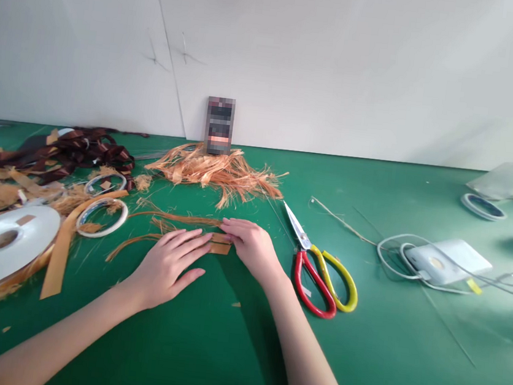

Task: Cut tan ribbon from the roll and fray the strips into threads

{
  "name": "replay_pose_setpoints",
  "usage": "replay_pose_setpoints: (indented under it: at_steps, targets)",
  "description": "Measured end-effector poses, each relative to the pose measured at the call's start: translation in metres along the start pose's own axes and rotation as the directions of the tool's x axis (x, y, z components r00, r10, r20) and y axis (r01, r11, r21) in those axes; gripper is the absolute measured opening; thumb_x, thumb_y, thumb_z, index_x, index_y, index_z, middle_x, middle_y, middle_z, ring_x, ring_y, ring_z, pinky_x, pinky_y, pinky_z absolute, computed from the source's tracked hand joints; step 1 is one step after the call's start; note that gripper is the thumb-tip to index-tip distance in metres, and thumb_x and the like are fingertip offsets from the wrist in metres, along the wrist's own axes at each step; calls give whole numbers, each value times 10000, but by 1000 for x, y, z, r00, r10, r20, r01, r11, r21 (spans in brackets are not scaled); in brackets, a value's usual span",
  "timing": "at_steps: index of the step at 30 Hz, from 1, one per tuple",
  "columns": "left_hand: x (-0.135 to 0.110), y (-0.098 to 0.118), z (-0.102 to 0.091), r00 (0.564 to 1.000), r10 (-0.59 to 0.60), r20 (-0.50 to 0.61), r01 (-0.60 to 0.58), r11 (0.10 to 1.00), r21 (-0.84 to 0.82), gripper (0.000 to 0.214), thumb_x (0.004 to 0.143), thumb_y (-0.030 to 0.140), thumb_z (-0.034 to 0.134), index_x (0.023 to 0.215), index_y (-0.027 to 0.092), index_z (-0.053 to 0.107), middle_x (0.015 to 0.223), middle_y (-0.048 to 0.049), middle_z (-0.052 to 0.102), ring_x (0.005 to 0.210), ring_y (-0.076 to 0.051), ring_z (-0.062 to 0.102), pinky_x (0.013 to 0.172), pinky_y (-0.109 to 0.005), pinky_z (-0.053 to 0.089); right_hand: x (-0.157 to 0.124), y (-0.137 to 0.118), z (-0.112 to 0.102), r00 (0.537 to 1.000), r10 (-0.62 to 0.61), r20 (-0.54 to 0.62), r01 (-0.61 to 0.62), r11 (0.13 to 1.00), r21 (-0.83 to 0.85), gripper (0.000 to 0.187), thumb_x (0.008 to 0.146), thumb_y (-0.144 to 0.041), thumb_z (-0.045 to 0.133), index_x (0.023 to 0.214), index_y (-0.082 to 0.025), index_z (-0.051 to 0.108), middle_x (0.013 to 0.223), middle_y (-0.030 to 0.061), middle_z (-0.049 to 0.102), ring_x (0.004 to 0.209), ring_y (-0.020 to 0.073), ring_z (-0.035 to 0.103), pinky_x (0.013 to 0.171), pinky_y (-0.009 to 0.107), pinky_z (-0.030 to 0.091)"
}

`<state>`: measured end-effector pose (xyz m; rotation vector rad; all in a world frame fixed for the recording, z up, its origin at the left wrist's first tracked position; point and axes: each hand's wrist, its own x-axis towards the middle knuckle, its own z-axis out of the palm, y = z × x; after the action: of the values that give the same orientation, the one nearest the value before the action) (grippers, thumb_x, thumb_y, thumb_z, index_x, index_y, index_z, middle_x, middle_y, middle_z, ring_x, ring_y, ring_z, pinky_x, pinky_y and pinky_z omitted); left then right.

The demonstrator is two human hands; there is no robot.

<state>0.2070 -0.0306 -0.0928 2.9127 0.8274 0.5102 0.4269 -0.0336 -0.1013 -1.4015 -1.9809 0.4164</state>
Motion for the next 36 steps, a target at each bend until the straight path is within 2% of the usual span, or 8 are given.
replay_pose_setpoints:
  at_steps: [9,13,16,19,22,25,30,36]
  targets:
    - [2,-5,9,999,-5,43,5,1000,0,477,965,395,359,1368,152,439,1434,-78,465,1334,-234,407,1088,-445,329,1,4,4,989,-45,138,40,998,38,234,830,-145,625,1001,-257,740,1134,29,696,1159,212,596,1039,376,456]
    - [2,-5,-6,993,-38,-113,52,991,126,379,945,338,428,1231,131,566,1323,-110,581,1217,-263,515,995,-429,404,2,6,3,999,-38,32,35,994,103,213,815,-203,656,1006,-248,740,1128,54,700,1156,234,600,1026,415,458]
    - [-14,-6,-31,942,-192,-274,263,931,253,247,926,234,455,1061,127,631,1137,-122,671,1044,-263,595,887,-396,450,2,3,-2,983,77,-166,-44,980,193,221,840,-313,627,1020,-246,737,1139,67,701,1143,253,604,992,435,470]
    - [-52,-7,-53,816,-429,-388,555,769,317,220,919,234,434,964,120,618,1021,-134,660,938,-278,597,847,-392,455,3,2,-8,880,325,-348,-196,913,357,324,897,-424,512,975,-216,748,1057,78,730,995,241,661,900,401,504]
    - [-101,-12,-59,707,-620,-341,702,556,446,311,924,298,371,978,74,578,994,-192,607,895,-344,564,782,-433,453,4,9,-10,712,586,-387,-308,755,578,453,876,-527,479,882,-171,759,879,81,745,755,195,666,720,325,528]
    - [-140,-21,-54,695,-670,-260,693,529,491,396,932,344,308,976,36,553,863,-196,574,831,-345,558,756,-433,451,5,17,-9,628,697,-346,-311,632,710,466,811,-562,542,745,-149,750,745,78,726,598,149,607,611,277,501]
    - [-158,-42,-47,673,-684,-282,740,630,238,261,923,296,336,904,149,550,878,-137,624,803,-282,600,767,-384,461,5,20,-8,636,696,-334,-306,625,718,440,765,-553,592,640,-151,721,654,63,690,563,135,568,587,260,476]
    - [-113,-39,-75,464,-847,-259,775,530,-343,238,830,444,552,886,225,625,864,-48,694,790,-230,648,754,-335,487,4,18,-8,661,670,-338,-324,661,677,442,775,-546,585,650,-143,717,655,73,683,578,144,558,586,270,466]
